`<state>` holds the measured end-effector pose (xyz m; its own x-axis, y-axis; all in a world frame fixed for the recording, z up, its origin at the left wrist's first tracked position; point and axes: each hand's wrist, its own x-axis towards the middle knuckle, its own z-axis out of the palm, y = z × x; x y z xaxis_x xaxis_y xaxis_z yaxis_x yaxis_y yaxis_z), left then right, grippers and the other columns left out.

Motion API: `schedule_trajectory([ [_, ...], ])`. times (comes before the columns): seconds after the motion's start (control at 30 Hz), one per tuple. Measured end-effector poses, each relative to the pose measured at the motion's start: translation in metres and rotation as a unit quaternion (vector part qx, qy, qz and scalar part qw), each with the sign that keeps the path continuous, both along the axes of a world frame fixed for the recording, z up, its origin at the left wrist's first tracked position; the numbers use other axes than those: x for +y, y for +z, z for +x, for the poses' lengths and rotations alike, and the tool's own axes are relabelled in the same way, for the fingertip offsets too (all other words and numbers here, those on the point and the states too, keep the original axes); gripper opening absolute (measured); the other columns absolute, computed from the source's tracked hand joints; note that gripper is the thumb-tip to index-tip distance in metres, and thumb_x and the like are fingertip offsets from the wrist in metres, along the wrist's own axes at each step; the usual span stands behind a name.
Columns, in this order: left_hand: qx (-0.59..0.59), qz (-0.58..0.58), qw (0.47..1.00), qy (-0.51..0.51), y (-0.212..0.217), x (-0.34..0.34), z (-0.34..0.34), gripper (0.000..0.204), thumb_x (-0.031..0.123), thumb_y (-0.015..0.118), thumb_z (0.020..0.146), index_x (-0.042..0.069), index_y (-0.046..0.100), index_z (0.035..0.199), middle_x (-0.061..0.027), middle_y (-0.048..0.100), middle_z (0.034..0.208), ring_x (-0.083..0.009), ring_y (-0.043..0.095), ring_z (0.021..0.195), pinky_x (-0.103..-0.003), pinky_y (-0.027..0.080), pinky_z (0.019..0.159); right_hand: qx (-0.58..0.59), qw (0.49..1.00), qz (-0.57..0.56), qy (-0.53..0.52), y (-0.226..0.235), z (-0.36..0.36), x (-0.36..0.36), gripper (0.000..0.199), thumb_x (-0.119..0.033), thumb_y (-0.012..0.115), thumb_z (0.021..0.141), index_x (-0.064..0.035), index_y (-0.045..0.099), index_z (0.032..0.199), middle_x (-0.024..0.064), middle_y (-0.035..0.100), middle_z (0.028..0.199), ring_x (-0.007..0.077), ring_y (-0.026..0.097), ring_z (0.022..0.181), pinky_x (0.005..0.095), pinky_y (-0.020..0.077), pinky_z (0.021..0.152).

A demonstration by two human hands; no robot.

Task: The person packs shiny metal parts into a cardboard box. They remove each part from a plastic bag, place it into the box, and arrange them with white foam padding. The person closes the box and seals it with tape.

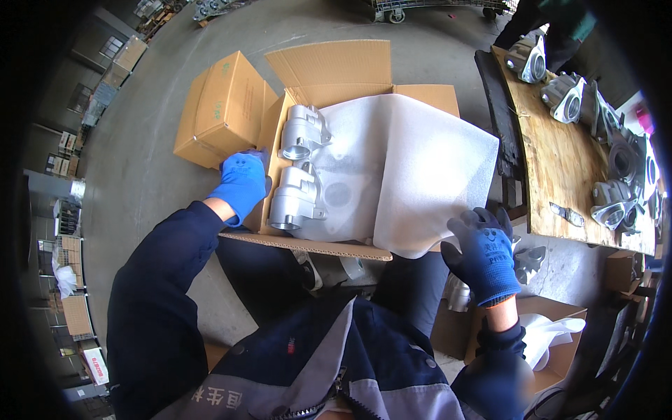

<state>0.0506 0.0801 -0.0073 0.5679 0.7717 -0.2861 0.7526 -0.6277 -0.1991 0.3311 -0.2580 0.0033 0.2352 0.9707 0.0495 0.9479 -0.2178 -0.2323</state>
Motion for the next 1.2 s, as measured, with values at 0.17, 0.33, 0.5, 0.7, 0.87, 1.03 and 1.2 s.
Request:
schedule_trajectory([
  [0.17, -0.07, -0.204, 0.976, 0.025, -0.044, 0.011, -0.042, 0.082, 0.04, 0.078, 0.09, -0.008, 0.041, 0.144, -0.0283, 0.066, 0.12, -0.036, 0.065, 0.111, -0.044, 0.053, 0.096, 0.036, 0.999, 0.033, -0.013, 0.013, 0.004, -0.008, 0.033, -0.013, 0.076, 0.075, -0.0046, 0.071, 0.107, 0.0142, 0.069, 0.119, 0.0361, 0.063, 0.113, 0.0455, 0.051, 0.097],
  [0.33, -0.057, -0.249, 0.965, 0.058, -0.065, 0.017, -0.05, 0.085, 0.025, 0.069, 0.095, -0.005, 0.019, 0.157, -0.0309, 0.059, 0.132, -0.0401, 0.064, 0.117, -0.046, 0.052, 0.1, 0.099, 0.991, 0.085, -0.029, 0.004, 0.012, -0.022, 0.035, -0.015, 0.077, 0.076, -0.0073, 0.072, 0.11, 0.0159, 0.07, 0.121, 0.0387, 0.064, 0.116, 0.0469, 0.0488, 0.103],
  [0.5, -0.042, -0.215, 0.976, 0.02, -0.027, -0.012, -0.041, 0.095, 0.037, 0.073, 0.093, -0.003, 0.018, 0.16, -0.0332, 0.051, 0.144, -0.042, 0.06, 0.125, -0.044, 0.049, 0.104, 0.134, 0.966, 0.203, -0.086, -0.006, 0.016, -0.034, 0.04, 0.007, 0.06, 0.081, -0.0013, 0.07, 0.119, 0.0205, 0.07, 0.125, 0.036, 0.065, 0.121, 0.0441, 0.0493, 0.107],
  [0.7, -0.152, -0.199, 0.967, 0.035, -0.02, -0.032, -0.049, 0.1, 0.051, 0.072, 0.091, -0.003, 0.022, 0.159, -0.0348, 0.047, 0.147, -0.0475, 0.051, 0.135, -0.046, 0.044, 0.11, 0.032, 0.902, 0.381, -0.202, 0.032, -0.005, -0.033, 0.039, 0.006, 0.043, 0.096, 0.0029, 0.065, 0.129, 0.02, 0.069, 0.127, 0.0355, 0.066, 0.119, 0.0446, 0.0498, 0.105],
  [0.87, -0.295, -0.087, 0.943, 0.129, -0.048, -0.023, -0.068, 0.071, 0.039, 0.063, 0.101, -0.002, 0.036, 0.153, -0.031, 0.057, 0.135, -0.0396, 0.059, 0.124, -0.042, 0.047, 0.104, -0.037, 0.938, 0.339, 0.055, 0.098, -0.043, 0.066, 0.041, 0.012, 0.06, 0.083, 0.0016, 0.069, 0.121, 0.0198, 0.071, 0.119, 0.0357, 0.069, 0.113, 0.0457, 0.0526, 0.1],
  [1.03, -0.693, -0.175, 0.64, 0.282, -0.183, 0.004, -0.106, 0.045, 0.027, 0.06, 0.105, -0.002, 0.055, 0.139, -0.0172, 0.065, 0.125, -0.0245, 0.061, 0.115, -0.036, 0.048, 0.101, 0.097, 0.964, -0.164, 0.186, 0.058, -0.108, 0.196, 0.062, -0.039, 0.067, 0.092, -0.0015, 0.057, 0.139, 0.0214, 0.066, 0.128, 0.0393, 0.064, 0.114, 0.0451, 0.05, 0.101],
  [1.2, -0.73, -0.195, 0.575, 0.313, -0.15, -0.027, -0.069, 0.039, 0.027, 0.061, 0.105, -0.001, 0.063, 0.131, -0.0102, 0.065, 0.129, -0.0196, 0.058, 0.119, -0.034, 0.044, 0.106, 0.001, 0.916, -0.206, 0.345, -0.037, -0.162, 0.244, 0.085, -0.05, 0.063, 0.091, -0.0118, 0.031, 0.16, 0.025, 0.024, 0.165, 0.0474, 0.039, 0.143, 0.0579, 0.0408, 0.11],
])
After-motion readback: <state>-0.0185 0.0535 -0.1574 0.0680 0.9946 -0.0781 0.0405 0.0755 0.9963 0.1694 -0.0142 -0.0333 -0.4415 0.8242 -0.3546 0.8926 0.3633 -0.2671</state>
